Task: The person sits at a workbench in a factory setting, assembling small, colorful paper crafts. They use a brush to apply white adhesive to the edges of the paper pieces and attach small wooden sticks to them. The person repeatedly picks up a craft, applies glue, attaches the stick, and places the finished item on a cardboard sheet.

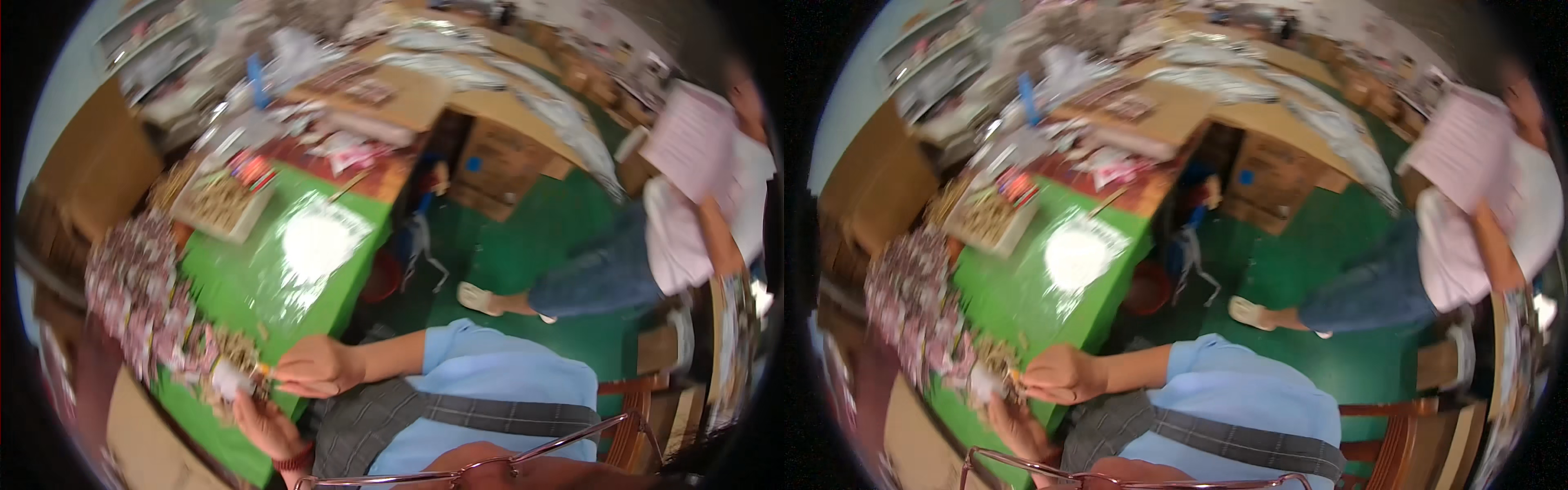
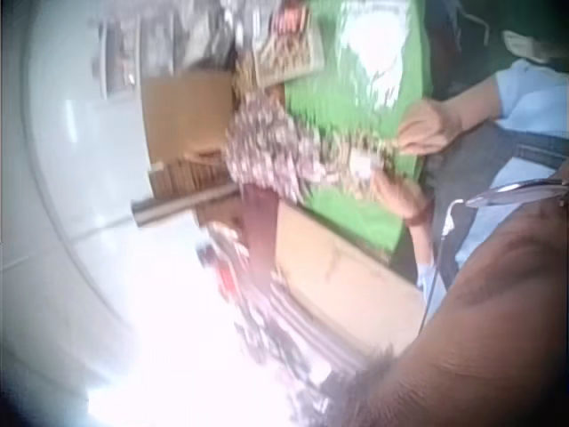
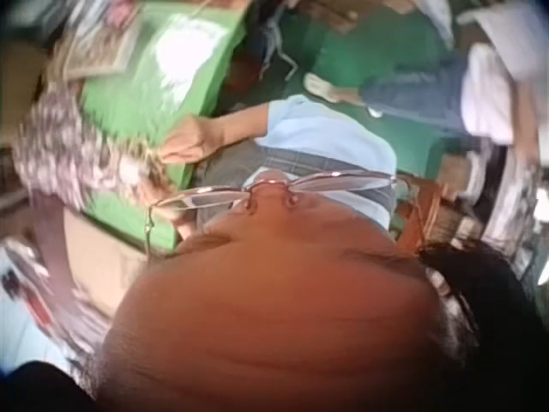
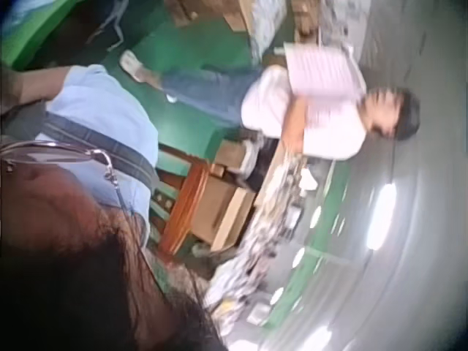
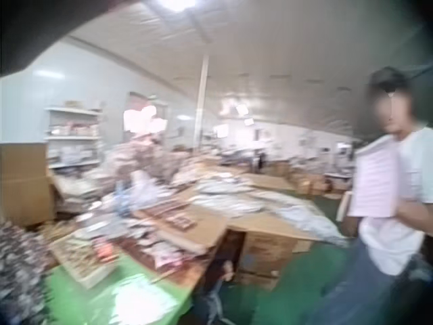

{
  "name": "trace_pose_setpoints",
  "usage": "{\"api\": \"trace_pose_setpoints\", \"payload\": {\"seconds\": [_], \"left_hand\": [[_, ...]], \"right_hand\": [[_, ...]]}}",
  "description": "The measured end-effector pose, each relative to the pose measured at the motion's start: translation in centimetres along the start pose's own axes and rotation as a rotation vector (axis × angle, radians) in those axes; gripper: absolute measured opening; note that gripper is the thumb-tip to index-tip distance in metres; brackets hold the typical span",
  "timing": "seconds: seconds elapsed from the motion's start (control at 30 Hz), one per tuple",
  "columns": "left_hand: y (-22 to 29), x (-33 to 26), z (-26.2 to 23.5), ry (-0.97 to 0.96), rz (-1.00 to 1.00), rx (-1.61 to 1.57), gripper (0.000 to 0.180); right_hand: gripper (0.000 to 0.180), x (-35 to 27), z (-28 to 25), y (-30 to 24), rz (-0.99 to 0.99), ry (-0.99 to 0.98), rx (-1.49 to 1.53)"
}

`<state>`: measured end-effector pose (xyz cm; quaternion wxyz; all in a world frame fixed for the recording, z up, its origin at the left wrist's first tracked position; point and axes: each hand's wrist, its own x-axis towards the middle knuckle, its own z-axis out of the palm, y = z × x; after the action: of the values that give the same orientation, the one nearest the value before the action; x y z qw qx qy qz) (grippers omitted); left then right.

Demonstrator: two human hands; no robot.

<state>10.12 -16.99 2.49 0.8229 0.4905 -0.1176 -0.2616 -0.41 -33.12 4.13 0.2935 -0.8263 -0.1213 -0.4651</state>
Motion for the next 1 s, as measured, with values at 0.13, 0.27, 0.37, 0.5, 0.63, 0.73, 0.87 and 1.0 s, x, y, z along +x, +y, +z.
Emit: {"api": "trace_pose_setpoints", "payload": {"seconds": [0.13, 0.27, 0.37, 0.5, 0.63, 0.73, 0.87, 1.0], "left_hand": [[-0.6, 0.6, 4.4, 0.130, -0.133, -0.050, 0.014], [-0.7, 0.4, 6.0, 0.091, -0.175, -0.126, 0.018], [-1.0, 1.0, 5.2, -0.009, -0.181, -0.141, 0.028], [-2.0, 1.4, 4.1, -0.058, -0.095, -0.142, 0.028], [-2.3, 1.6, 3.8, -0.004, -0.107, -0.131, 0.025], [-3.0, 2.3, 2.4, -0.082, -0.172, 0.105, 0.030], [-2.3, 2.3, 3.1, -0.058, -0.292, 0.071, 0.030], [-1.0, 1.7, 5.0, -0.036, -0.317, 0.093, 0.029]], "right_hand": [[0.025, -0.6, -3.0, -0.7, 0.019, 0.208, 0.047], [0.021, -1.8, -4.1, -0.7, 0.072, 0.161, 0.015], [0.019, -2.0, -5.3, -0.8, 0.139, 0.178, -0.031], [0.017, -1.4, -5.7, -0.9, 0.133, 0.202, 0.002], [0.017, -1.9, -5.2, -0.8, 0.142, 0.217, 0.023], [0.017, -1.9, -5.5, -0.8, 0.153, 0.225, 0.034], [0.017, -1.3, -6.2, -1.1, 0.097, 0.236, -0.041], [0.024, -1.8, -6.6, -1.0, 0.100, 0.200, -0.056]]}}
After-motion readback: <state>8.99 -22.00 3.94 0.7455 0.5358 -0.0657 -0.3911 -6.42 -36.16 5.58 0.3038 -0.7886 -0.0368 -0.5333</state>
